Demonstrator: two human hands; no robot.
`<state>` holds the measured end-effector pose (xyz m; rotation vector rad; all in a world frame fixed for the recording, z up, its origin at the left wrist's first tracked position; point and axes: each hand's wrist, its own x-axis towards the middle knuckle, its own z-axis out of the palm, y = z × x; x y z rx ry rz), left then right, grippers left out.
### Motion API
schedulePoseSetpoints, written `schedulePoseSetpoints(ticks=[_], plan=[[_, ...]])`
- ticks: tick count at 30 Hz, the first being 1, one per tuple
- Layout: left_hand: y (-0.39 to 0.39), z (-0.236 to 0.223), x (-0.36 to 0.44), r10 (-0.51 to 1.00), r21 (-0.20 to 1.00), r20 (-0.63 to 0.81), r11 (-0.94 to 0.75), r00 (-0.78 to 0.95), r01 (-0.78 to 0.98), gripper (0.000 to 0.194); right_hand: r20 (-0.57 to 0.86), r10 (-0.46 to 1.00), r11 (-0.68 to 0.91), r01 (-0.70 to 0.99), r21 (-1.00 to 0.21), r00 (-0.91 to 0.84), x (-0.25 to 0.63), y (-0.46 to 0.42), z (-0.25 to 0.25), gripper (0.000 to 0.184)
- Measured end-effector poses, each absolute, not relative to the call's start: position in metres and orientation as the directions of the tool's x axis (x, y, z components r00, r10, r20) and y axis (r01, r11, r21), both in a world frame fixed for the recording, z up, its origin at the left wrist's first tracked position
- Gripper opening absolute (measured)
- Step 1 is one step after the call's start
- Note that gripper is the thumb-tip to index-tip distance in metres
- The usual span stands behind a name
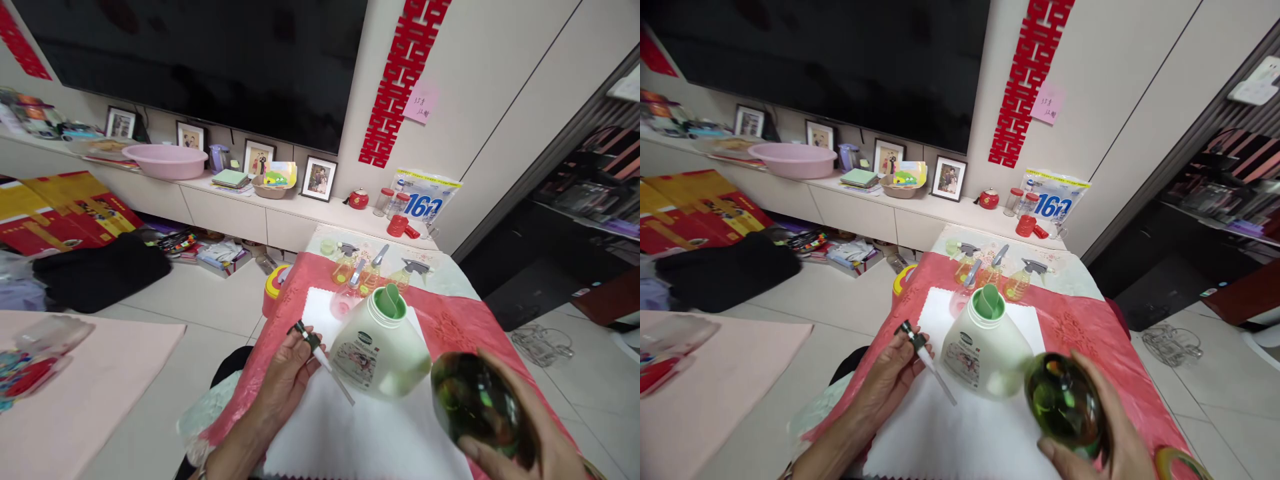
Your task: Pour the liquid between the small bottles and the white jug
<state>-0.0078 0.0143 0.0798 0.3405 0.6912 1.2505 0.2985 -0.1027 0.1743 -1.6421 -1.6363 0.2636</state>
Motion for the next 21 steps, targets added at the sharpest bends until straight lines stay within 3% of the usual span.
schedulePoseSetpoints(ticks=[2, 4, 11, 21], plan=[[0.012, 0.055, 0.001, 0.935, 0.603, -0.316, 0.329, 0.161, -0.727, 0.053, 0.498, 0.866, 0.181, 0.898, -0.401, 0.048, 0.299, -0.08, 0.201, 0.083], [0.009, 0.035, 0.005, 0.928, 0.624, -0.334, 0.351, 0.168, -0.698, 0.053, 0.546, 0.835, 0.228, 0.945, -0.235, -0.065, 0.293, -0.058, 0.225, 0.079], [0.008, 0.011, 0.001, 0.933, 0.722, -0.289, 0.358, 0.212, -0.592, 0.053, 0.544, 0.737, 0.348, 0.915, 0.203, -0.401, 0.275, -0.016, 0.263, 0.061], [0.007, 0.013, 0.001, 0.928, 0.684, -0.269, 0.372, 0.257, -0.627, 0.046, 0.41, 0.682, 0.345, 0.761, 0.549, -0.606, 0.261, 0.0, 0.28, 0.052]])
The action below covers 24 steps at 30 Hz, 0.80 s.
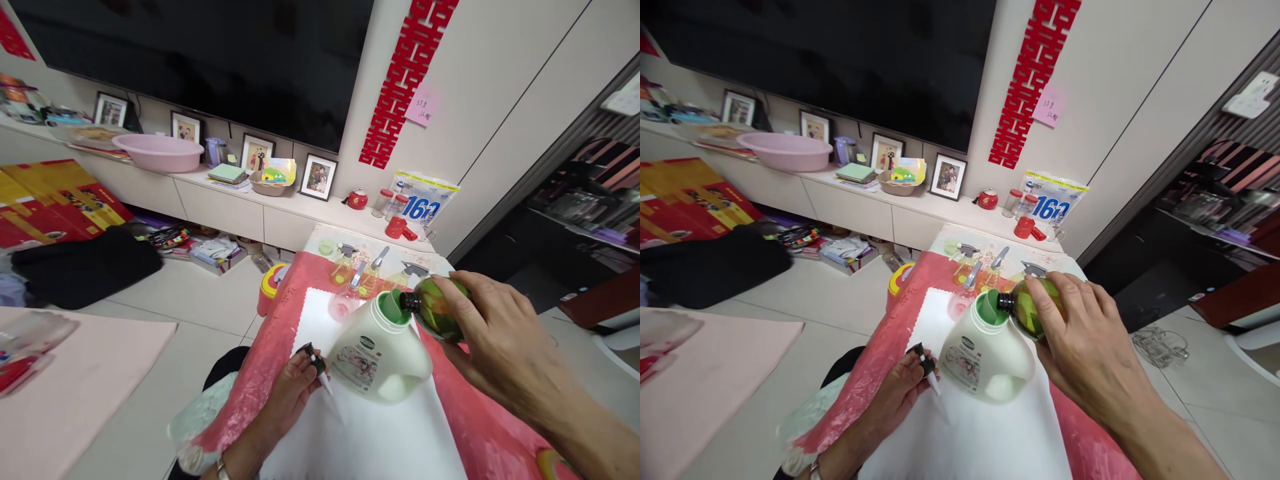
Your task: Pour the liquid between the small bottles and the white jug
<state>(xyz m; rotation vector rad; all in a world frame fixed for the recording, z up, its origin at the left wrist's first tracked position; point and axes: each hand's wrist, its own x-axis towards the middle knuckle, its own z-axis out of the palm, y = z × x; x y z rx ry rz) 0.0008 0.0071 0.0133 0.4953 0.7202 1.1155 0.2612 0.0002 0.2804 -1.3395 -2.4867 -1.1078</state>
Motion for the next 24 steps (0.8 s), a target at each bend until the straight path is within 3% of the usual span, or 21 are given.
schedulePoseSetpoints(ticks=[9, 24], plan=[[0.008, 0.013, 0.0, 0.918, 0.624, -0.274, 0.397, 0.287, -0.673, 0.046, 0.341, 0.661, 0.297, 0.651, 0.699, -0.668, 0.252, 0.003, 0.293, 0.046], [0.009, 0.008, 0.001, 0.904, 0.548, -0.306, 0.423, 0.298, -0.721, 0.046, 0.293, 0.637, 0.301, 0.579, 0.757, -0.714, 0.249, 0.002, 0.309, 0.041]])
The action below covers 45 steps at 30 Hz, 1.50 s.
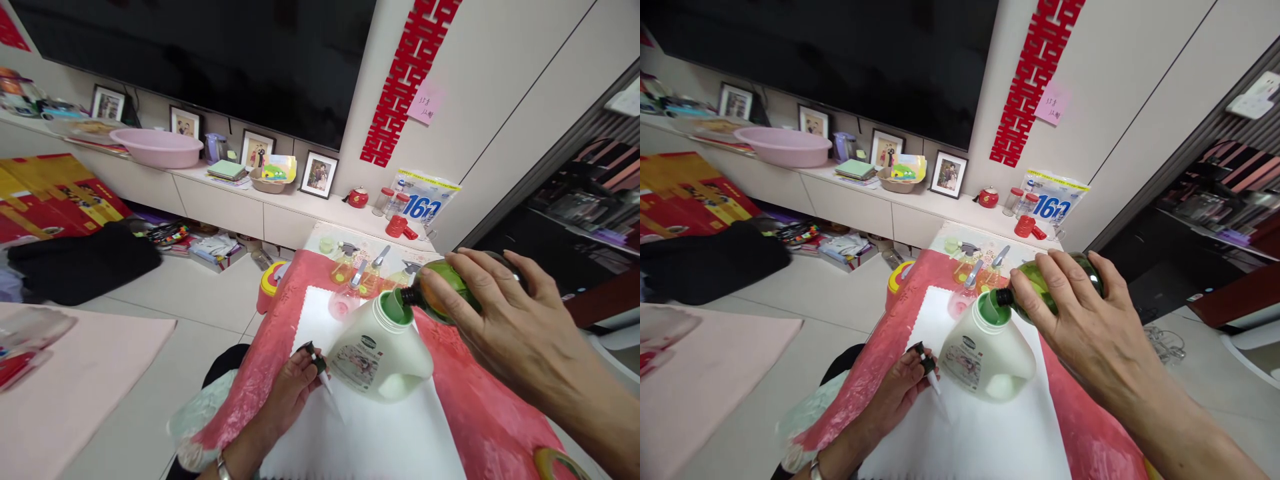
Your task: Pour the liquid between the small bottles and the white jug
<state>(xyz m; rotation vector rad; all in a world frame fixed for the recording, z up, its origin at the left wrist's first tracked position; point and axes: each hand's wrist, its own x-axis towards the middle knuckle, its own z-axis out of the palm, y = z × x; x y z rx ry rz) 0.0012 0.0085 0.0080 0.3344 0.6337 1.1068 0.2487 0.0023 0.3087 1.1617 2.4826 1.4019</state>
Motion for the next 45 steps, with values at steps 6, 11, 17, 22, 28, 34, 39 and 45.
schedulePoseSetpoints(ticks=[6, 11, 17, 22, 28, 34, 39, 45], plan=[[0.008, 0.008, 0.0, 0.904, 0.55, -0.305, 0.424, 0.299, -0.72, 0.046, 0.266, 0.635, 0.295, 0.546, 0.784, -0.725, 0.246, 0.003, 0.316, 0.039], [0.009, 0.01, 0.001, 0.904, 0.553, -0.307, 0.424, 0.298, -0.717, 0.047, 0.26, 0.613, 0.293, 0.52, 0.802, -0.746, 0.241, 0.003, 0.322, 0.037], [0.008, 0.012, 0.001, 0.9, 0.542, -0.324, 0.429, 0.292, -0.723, 0.048, 0.271, 0.558, 0.308, 0.499, 0.81, -0.784, 0.232, 0.002, 0.33, 0.034], [0.008, 0.012, 0.001, 0.899, 0.544, -0.332, 0.429, 0.284, -0.721, 0.048, 0.282, 0.531, 0.334, 0.503, 0.797, -0.799, 0.228, 0.003, 0.333, 0.031], [0.008, 0.011, 0.001, 0.901, 0.557, -0.313, 0.43, 0.3, -0.711, 0.046, 0.294, 0.53, 0.324, 0.511, 0.796, -0.795, 0.226, 0.003, 0.333, 0.032], [0.007, 0.012, 0.001, 0.904, 0.583, -0.299, 0.426, 0.305, -0.692, 0.045, 0.275, 0.527, 0.312, 0.484, 0.818, -0.804, 0.225, 0.003, 0.331, 0.034], [0.007, 0.011, -0.001, 0.912, 0.617, -0.285, 0.409, 0.295, -0.672, 0.044, 0.227, 0.568, 0.304, 0.457, 0.836, -0.791, 0.228, 0.002, 0.321, 0.039], [0.008, 0.012, -0.001, 0.91, 0.595, -0.291, 0.413, 0.294, -0.69, 0.045, 0.383, 0.705, 0.278, 0.729, 0.626, -0.597, 0.249, -0.002, 0.302, 0.042]])
